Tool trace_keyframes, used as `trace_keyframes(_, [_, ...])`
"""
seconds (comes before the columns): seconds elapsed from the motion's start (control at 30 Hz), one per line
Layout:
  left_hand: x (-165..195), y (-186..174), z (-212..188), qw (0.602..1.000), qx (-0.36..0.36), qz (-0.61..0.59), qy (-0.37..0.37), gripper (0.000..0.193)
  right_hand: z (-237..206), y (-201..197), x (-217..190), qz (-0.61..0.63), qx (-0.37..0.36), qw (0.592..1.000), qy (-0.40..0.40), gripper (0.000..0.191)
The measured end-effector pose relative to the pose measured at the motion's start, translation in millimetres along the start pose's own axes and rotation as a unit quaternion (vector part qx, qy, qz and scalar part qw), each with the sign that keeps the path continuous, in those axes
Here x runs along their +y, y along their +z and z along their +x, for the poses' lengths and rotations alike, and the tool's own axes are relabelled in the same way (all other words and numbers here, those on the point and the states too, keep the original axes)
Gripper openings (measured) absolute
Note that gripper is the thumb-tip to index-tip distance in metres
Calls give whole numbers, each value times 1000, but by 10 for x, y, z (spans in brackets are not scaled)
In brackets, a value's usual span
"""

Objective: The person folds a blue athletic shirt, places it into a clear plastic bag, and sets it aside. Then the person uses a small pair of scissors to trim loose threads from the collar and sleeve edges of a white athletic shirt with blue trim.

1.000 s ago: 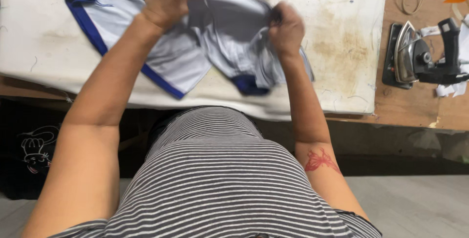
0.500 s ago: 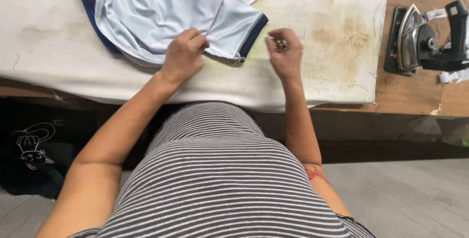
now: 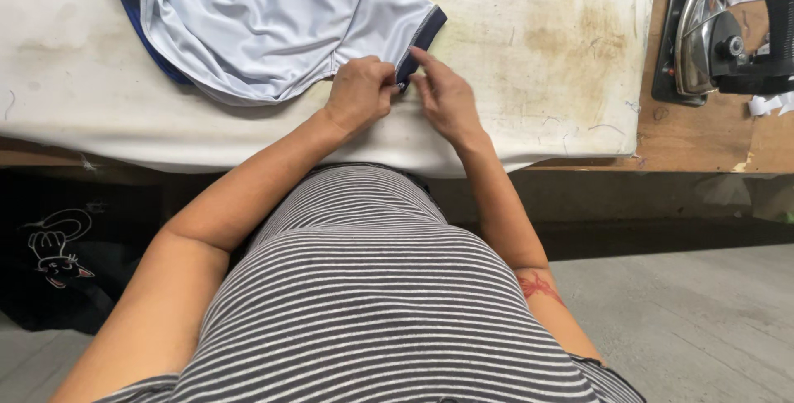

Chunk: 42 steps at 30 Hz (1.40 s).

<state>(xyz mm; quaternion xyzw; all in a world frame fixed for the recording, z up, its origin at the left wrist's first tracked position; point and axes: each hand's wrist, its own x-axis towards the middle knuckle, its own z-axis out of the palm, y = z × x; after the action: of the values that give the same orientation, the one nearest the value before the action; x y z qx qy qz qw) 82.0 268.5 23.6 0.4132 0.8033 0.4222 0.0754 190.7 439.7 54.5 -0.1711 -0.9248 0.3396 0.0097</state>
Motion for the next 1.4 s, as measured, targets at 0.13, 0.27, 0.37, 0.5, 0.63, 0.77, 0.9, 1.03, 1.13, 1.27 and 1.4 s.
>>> trace_keyframes(0.13, [-94, -23, -41, 991, 25, -122, -43, 12, 72, 17, -80, -11, 20, 990, -141, 29])
trace_keyframes(0.27, [-167, -70, -13, 917, -29, -305, -256, 12, 61, -189, -227, 20, 89, 994, -61, 25])
trace_keyframes(0.37, [-190, -48, 5, 864, -22, -406, -297, 15, -87, -275, -410, -58, 115, 982, -140, 23])
trace_keyframes(0.5, [-201, 14, -1, 850, -15, -433, -300, 16, -261, -193, -588, -167, 95, 950, -247, 17])
trace_keyframes(0.63, [-198, 26, -6, 852, -15, -427, -301, 16, -245, -44, -563, -209, 85, 947, -229, 15])
trace_keyframes(0.77, [-172, 2, -5, 851, -25, -426, -306, 16, -176, 77, -475, -223, 78, 948, -212, 16])
trace_keyframes(0.9, [-145, 3, -15, 856, -22, -424, -296, 16, -168, 139, -456, -252, 80, 943, -203, 16])
trace_keyframes(1.03, [-143, 20, -24, 866, -23, -397, -302, 17, -203, 111, -467, -254, 92, 943, -192, 16])
trace_keyframes(1.13, [-149, 26, -22, 882, -17, -387, -269, 18, -215, 82, -470, -247, 87, 949, -177, 18])
trace_keyframes(1.27, [-146, 33, -8, 872, -25, -395, -288, 17, -174, 97, -465, -257, 81, 947, -173, 17])
trace_keyframes(1.4, [-128, 50, -9, 880, -23, -389, -273, 17, -132, 113, -433, -263, 66, 947, -171, 15])
